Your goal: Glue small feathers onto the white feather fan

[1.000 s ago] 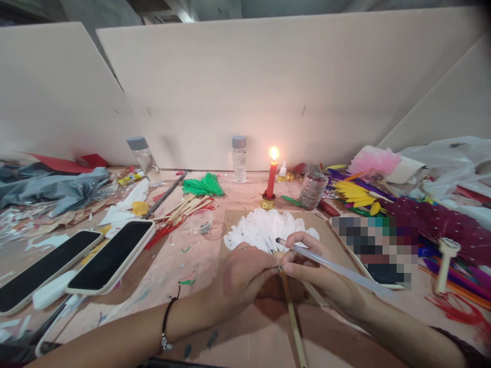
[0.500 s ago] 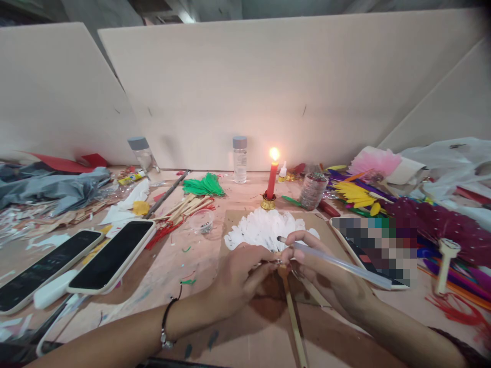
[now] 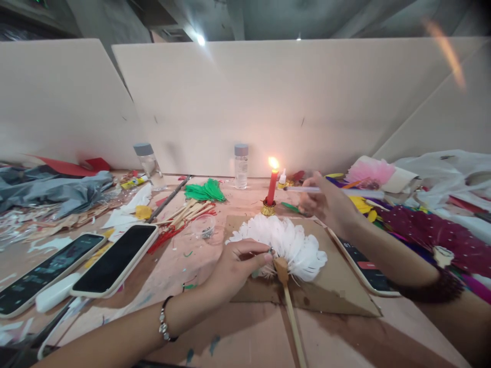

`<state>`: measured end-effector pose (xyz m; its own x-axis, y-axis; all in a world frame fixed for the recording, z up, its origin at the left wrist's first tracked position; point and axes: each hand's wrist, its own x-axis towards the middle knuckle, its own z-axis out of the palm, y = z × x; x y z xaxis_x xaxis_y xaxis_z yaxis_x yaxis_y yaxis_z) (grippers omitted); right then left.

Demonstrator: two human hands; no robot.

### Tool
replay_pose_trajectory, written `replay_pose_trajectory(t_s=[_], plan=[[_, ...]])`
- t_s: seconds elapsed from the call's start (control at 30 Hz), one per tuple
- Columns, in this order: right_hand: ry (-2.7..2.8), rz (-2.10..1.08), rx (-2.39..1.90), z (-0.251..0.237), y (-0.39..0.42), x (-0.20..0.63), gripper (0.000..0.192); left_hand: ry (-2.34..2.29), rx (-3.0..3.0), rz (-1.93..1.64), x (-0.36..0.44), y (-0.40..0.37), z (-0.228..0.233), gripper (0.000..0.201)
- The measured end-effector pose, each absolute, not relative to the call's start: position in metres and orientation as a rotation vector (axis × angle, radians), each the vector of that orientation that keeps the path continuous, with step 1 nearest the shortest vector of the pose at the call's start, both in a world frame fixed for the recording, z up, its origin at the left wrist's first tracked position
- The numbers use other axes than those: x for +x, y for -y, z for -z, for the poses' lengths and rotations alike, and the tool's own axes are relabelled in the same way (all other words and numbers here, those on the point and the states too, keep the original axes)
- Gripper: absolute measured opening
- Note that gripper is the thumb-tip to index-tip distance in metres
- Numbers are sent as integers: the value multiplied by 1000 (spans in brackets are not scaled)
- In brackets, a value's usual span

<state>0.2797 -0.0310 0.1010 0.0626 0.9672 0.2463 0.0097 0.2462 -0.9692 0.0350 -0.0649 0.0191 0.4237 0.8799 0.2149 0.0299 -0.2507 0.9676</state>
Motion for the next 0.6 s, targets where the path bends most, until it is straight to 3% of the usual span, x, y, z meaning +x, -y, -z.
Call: replay_pose_trajectory(t_s=[0.2, 0.6], plan=[[1233, -792, -964, -132, -16, 291, 21, -895, 1553, -1009, 34, 65, -19, 29], [1205, -684, -1031, -102, -55, 292, 17, -926, 1487, -966, 35, 66, -18, 36]])
